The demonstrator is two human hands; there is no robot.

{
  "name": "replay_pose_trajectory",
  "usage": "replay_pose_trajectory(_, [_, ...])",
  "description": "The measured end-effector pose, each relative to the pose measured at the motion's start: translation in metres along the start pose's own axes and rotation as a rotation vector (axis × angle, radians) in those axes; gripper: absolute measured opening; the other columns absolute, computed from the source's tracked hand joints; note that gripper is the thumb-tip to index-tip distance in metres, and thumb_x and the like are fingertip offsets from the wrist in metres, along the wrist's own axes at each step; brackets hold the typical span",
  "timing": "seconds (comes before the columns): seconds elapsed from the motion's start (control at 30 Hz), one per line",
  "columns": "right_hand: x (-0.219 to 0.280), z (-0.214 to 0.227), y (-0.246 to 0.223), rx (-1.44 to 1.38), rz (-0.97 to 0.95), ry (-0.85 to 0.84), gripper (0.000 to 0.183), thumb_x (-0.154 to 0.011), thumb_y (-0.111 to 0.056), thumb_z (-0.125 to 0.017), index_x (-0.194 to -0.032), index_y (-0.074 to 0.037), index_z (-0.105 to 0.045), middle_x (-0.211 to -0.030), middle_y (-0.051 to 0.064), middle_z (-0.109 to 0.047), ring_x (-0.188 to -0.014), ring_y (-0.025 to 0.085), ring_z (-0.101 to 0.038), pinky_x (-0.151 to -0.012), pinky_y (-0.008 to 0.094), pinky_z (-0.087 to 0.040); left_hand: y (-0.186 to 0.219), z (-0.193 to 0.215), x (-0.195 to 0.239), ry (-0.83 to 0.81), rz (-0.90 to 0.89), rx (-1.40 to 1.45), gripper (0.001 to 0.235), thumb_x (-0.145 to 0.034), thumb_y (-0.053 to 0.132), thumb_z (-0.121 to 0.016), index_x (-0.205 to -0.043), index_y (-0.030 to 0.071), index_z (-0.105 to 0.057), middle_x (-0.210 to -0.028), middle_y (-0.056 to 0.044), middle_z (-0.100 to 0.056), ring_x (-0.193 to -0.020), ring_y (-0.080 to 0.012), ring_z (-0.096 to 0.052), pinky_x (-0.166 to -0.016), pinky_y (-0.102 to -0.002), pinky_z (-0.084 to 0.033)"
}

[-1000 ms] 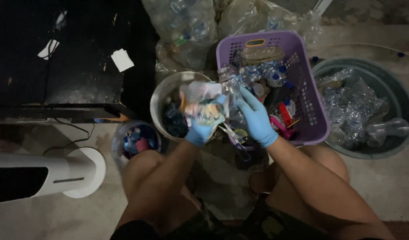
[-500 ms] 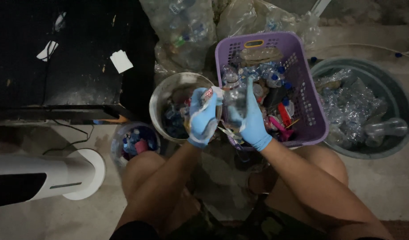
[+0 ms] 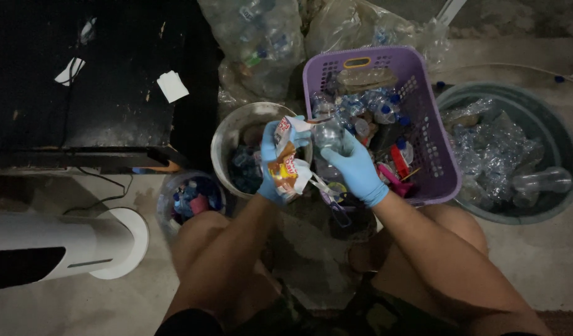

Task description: The person sits on the floor and removes labels from plastic bottles using scissors. They pick up bottles from a purple basket, cut the labels, peel them off by hand, and place the cleaned bottles into a white bucket.

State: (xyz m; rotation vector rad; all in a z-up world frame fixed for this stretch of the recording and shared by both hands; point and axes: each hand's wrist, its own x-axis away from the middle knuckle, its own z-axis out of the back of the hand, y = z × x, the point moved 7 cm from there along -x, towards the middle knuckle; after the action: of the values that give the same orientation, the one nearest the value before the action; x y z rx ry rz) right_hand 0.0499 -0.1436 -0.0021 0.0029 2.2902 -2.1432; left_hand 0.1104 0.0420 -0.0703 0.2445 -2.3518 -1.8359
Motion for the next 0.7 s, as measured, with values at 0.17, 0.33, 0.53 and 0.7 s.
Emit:
replay_pose_trajectory(0.17, [0.005,-0.006,-0.019,0.047,-0.012,-0.02,0.043,-0.082,-0.012,-0.086,-0.121,-0.008,-0.07,-0.095,-0.001,-0.073,-0.084,0.008,-0.066,-0.08,0.03,-0.059,0.0,0.012,-0.015,0.004,-0.027,-0.038,0.034,-0.085,0.004,-0.076,-0.114,0.016,-0.061,-0.107,-0.005,-0.068,-0.1,-0.0174,-0.066,-0.09,-0.031,-0.054])
replay_pose_trajectory(0.33, [-0.003,-0.003,-0.023,0.17,-0.007,-0.111,0.039,-0.08,-0.017,-0.088,-0.113,-0.005,-0.07,-0.097,0.0,-0.072,-0.092,0.012,-0.065,-0.089,0.032,-0.054,0.01,0.022,-0.031,0.006,-0.079,-0.066,0.034,-0.084,0.006,-0.078,-0.111,0.018,-0.062,-0.104,-0.006,-0.069,-0.097,-0.0188,-0.068,-0.088,-0.032,-0.055])
replay_pose_trajectory(0.53, [0.019,-0.006,-0.015,0.407,-0.161,-0.302,0.048,-0.073,-0.021,-0.087,-0.113,0.0,-0.073,-0.106,0.015,-0.077,-0.103,0.025,-0.068,-0.097,0.043,-0.052,0.001,0.047,-0.034,0.027,-0.094,-0.106,0.033,-0.083,0.008,-0.081,-0.108,0.019,-0.064,-0.101,-0.007,-0.071,-0.094,-0.0206,-0.07,-0.085,-0.035,-0.056])
replay_pose_trajectory(0.7, [0.013,-0.003,0.005,0.576,-0.265,-0.449,0.062,-0.07,-0.031,-0.087,-0.123,0.0,-0.072,-0.118,0.018,-0.076,-0.115,0.034,-0.07,-0.106,0.044,-0.049,0.012,0.06,-0.057,0.01,-0.145,-0.123,0.032,-0.081,0.01,-0.084,-0.105,0.021,-0.065,-0.098,-0.007,-0.072,-0.091,-0.022,-0.072,-0.083,-0.036,-0.057])
